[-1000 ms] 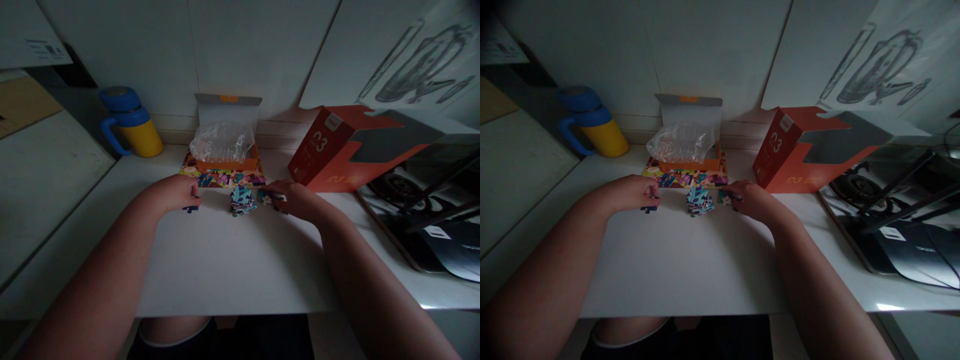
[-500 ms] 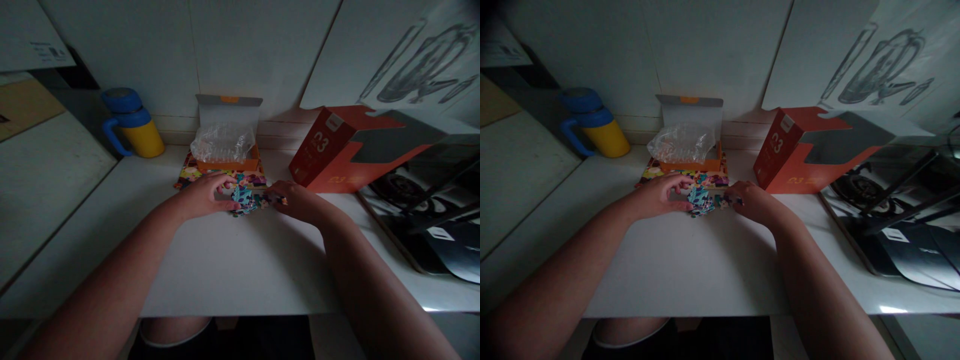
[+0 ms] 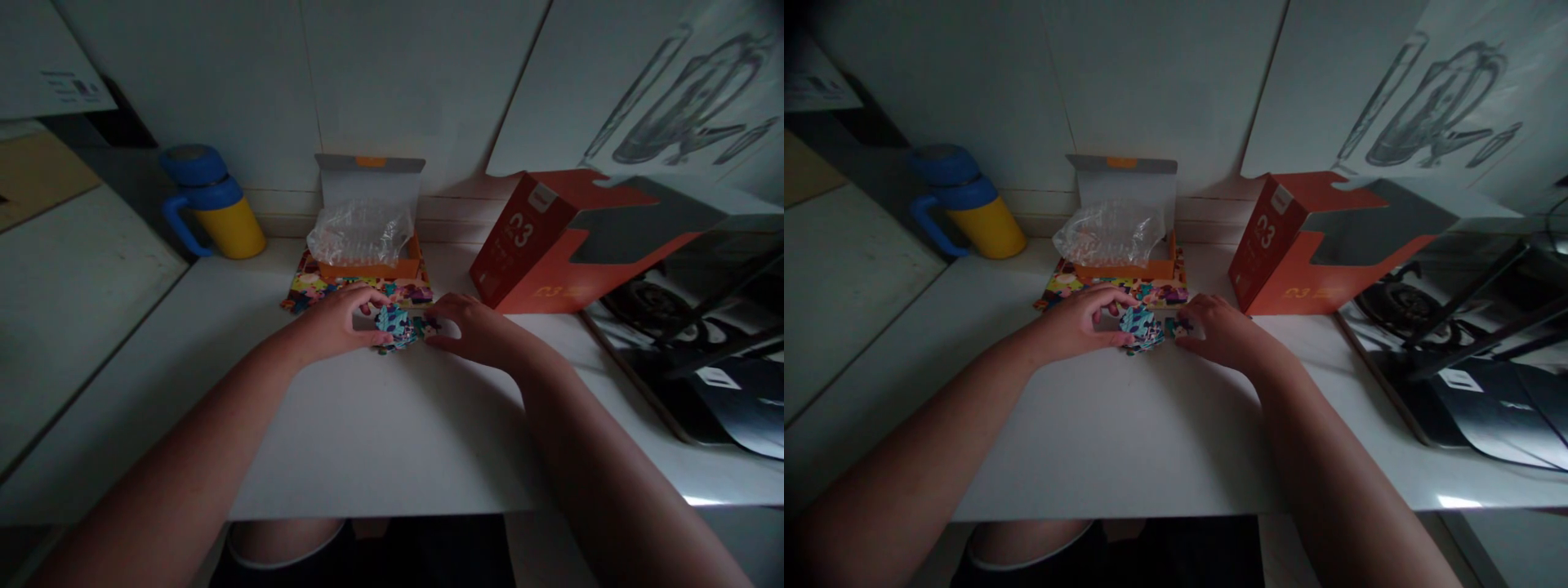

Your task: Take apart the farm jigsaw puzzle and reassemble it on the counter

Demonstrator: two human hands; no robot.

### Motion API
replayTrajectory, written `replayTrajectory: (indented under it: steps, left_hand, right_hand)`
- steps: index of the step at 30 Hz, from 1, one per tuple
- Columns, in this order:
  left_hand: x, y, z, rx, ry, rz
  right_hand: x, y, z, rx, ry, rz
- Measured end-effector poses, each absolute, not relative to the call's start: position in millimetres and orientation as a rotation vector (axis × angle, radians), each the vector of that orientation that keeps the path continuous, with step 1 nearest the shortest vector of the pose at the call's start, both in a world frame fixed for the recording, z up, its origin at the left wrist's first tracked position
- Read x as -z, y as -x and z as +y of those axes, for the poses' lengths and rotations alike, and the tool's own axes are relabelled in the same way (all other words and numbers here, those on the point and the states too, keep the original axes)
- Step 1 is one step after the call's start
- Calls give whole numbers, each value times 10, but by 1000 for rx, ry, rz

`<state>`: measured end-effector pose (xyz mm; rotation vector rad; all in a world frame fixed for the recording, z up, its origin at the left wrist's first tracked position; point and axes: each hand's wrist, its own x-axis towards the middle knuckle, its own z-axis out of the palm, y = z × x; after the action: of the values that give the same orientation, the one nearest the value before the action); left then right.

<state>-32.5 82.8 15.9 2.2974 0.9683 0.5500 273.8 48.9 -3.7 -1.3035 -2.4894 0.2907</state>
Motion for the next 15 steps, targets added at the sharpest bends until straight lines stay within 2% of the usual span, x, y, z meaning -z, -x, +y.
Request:
replayTrajectory:
  steps: [11,15]
  left_hand:
    - [-202,324,819,-596,-2266,1011]
    - [-191,367,874,-678,-2070,1040]
  right_hand:
    - [72,-2834,519,-275,1350,-2495]
    - [112,-2880,520,-231,1371,-2503]
